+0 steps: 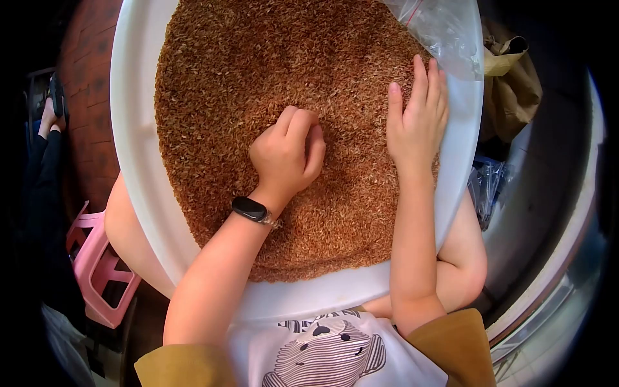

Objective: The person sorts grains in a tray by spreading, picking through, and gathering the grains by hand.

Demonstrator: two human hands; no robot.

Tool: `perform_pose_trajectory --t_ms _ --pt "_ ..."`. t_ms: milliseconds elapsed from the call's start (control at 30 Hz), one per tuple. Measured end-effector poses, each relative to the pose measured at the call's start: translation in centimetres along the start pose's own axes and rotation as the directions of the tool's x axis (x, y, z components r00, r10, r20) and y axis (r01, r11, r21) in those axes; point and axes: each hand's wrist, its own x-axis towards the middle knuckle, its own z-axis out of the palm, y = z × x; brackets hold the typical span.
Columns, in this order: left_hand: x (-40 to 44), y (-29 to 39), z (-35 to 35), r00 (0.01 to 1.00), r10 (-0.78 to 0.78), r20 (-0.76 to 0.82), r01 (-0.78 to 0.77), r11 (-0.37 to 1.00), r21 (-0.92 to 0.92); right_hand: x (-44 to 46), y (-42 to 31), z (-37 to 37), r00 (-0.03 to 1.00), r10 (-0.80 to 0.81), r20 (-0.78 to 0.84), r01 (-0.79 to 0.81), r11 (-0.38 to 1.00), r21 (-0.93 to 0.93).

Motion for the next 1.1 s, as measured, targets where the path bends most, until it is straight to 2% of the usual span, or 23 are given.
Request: perform_pose_trajectory --t_ms 133,233,567,1100 --pt "0.1 0.2 -0.2 1.0 0.013 0.0 -0.013 1.0 0.004 0.1 -0.5 0.4 0.999 0.039 0.012 -0.04 0.989 0.142" --pt "0.1 0.1 -0.1 1.0 0.009 0.007 -0.009 1.0 0.006 -0.2 -0.8 0.6 1.0 -0.003 0.03 0.0 0.997 0.08" --pt "0.2 0.3 -0.4 1.0 0.005 0.024 -0.005 1.0 0.015 -0.4 -1.4 1.0 0.999 -0.034 0.026 0.03 0.992 0.119" --pt "0.2 0.1 -0.1 1.0 0.013 0.022 -0.013 1.0 0.008 -0.2 -1.5 0.9 0.995 -0.071 0.077 0.068 0.997 0.041"
